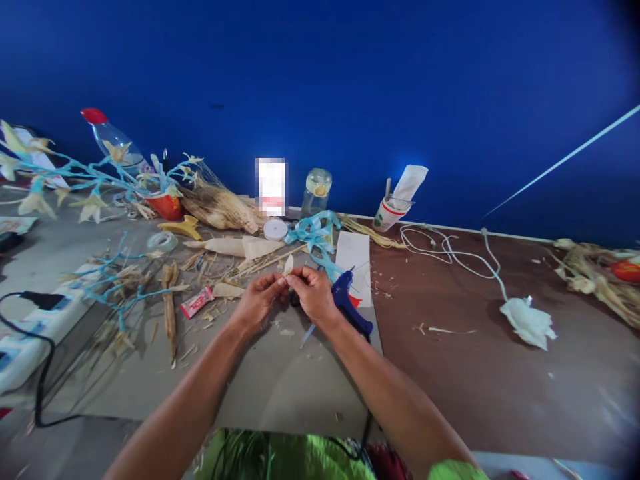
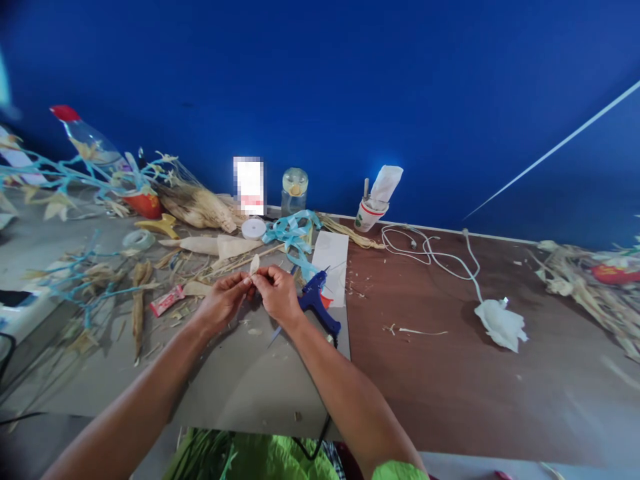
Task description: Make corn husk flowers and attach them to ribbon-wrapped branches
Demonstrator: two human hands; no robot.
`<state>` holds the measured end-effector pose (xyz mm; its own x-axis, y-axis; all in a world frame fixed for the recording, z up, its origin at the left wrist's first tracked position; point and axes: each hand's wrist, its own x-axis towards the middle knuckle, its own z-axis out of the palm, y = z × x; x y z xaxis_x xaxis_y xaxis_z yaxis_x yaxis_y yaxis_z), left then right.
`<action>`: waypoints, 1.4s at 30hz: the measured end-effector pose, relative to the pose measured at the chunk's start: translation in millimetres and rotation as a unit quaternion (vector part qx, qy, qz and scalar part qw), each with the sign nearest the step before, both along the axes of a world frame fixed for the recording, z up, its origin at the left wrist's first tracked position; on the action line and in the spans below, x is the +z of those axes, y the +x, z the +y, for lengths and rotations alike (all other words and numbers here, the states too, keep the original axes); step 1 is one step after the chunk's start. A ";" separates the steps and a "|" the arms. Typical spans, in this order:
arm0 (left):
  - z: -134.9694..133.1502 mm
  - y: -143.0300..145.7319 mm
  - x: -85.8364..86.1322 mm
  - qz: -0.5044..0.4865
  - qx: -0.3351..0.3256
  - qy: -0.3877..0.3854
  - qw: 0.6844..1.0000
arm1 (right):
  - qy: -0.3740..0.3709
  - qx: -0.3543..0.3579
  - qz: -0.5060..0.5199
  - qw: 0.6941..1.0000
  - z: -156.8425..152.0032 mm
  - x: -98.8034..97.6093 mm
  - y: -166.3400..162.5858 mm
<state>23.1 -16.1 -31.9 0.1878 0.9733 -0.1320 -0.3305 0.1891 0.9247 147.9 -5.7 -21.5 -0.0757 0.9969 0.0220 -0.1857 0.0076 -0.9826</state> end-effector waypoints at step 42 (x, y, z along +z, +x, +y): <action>-7.6 8.0 18.1 0.077 0.020 0.027 0.996 | 0.005 0.065 0.041 0.997 -3.4 -4.2 4.1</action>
<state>31.1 -23.7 -13.8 0.1298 0.9861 -0.1034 -0.1910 0.1272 0.9733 152.0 -9.0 -25.7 -0.2024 0.9783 0.0434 -0.2660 -0.0123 -0.9639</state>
